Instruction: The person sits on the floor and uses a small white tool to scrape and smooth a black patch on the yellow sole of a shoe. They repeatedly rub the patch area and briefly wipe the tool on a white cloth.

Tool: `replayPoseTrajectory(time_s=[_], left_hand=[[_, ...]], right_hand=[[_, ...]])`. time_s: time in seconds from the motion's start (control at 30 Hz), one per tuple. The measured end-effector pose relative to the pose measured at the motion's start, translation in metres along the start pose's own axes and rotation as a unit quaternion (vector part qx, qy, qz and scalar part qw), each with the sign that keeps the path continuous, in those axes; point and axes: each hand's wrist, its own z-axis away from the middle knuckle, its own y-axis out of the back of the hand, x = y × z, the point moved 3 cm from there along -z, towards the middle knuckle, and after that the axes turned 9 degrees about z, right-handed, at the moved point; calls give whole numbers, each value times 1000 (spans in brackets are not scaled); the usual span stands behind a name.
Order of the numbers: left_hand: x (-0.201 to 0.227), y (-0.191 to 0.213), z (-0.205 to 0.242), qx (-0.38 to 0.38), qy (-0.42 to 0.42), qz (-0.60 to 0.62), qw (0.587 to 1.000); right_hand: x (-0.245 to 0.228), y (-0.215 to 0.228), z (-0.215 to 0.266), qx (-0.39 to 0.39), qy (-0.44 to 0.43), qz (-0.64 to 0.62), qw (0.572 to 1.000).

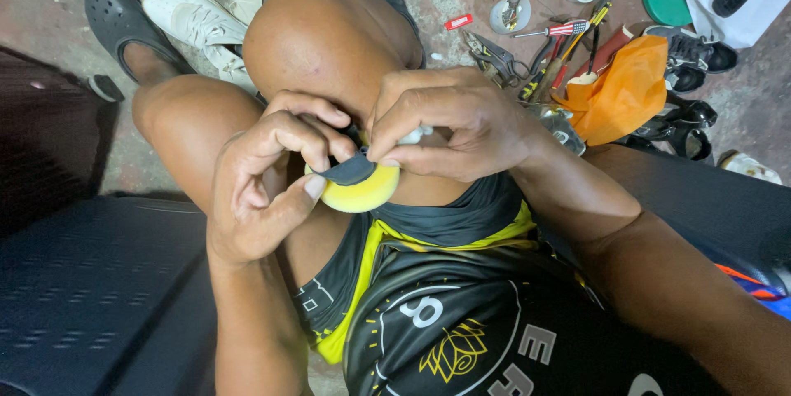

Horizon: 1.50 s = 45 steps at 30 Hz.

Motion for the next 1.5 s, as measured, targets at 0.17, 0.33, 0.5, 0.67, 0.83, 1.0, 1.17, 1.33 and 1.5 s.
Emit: replayPoseTrajectory(time_s=[0.17,0.33,0.5,0.67,0.83,1.0,1.17,1.33,1.5], left_hand=[[1,2,1,-23,-9,5,1000],[-2,3,0,-38,-21,55,998],[-5,3,0,-29,-26,44,998],[-3,-7,5,58,5,-1,998],[6,-17,14,140,13,-77,987],[12,-16,19,135,23,-65,988],[11,-13,17,116,38,-104,987],[15,-18,12,115,40,-105,987],[26,-24,4,104,54,-136,984]], right_hand=[[-1,4,3,21,-12,-84,996],[-3,4,1,19,-16,-75,997],[-8,0,2,32,-25,-65,997],[-14,-5,5,41,-53,-11,998],[-25,-22,11,100,-56,72,991],[-27,-31,16,136,-70,66,986],[-20,-32,17,134,-122,-80,980],[-19,-18,10,124,-115,-72,983],[-31,1,-3,127,-34,104,986]])
